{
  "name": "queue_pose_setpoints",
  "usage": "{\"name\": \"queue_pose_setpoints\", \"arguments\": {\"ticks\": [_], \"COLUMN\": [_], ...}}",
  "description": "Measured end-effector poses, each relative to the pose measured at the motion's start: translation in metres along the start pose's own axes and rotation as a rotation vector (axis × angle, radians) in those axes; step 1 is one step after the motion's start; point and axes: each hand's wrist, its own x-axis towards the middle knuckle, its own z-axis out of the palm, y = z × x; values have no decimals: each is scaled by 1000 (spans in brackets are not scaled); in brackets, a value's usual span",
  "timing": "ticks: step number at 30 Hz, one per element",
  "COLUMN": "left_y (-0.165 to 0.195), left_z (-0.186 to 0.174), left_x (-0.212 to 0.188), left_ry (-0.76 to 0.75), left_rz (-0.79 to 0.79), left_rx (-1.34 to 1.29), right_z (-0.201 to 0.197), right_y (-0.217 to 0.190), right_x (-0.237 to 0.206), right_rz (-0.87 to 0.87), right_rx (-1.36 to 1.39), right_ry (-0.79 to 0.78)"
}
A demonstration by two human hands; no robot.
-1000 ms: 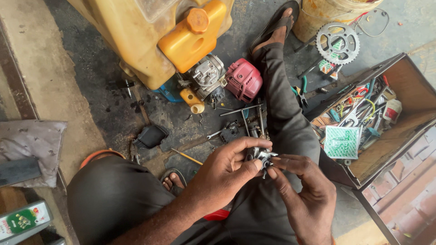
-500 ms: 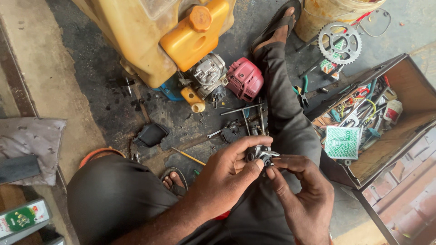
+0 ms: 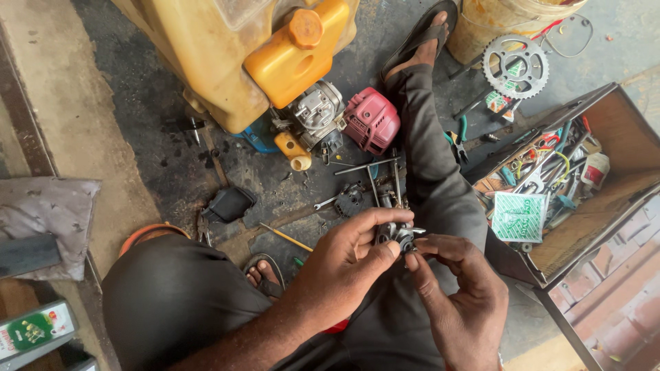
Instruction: The person disassembles a small carburetor using a screwdriver and a long yellow tool, removes a black rubber gasket, and reassembles the unit. The person handles the carburetor body, screws, and gasket throughout the process.
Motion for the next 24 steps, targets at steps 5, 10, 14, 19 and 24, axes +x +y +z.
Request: {"name": "queue_pose_setpoints", "arguments": {"ticks": [5, 10, 14, 19, 24], "left_y": [-3, 1, 4, 5, 1], "left_z": [0, 3, 4, 5, 11], "left_x": [-1, 0, 0, 0, 1], "left_ry": [13, 46, 60, 50, 60], "left_rz": [22, -11, -26, -1, 35], "left_rx": [-33, -38, -5, -15, -74], "right_z": [-4, -14, -19, -16, -9], "right_y": [-1, -7, -14, -20, -24], "right_x": [-2, -5, -8, -7, 0], "right_rz": [35, 30, -14, -65, -162], "right_rx": [12, 11, -58, -147, -251], "right_ry": [18, 54, 57, 90, 89]}}
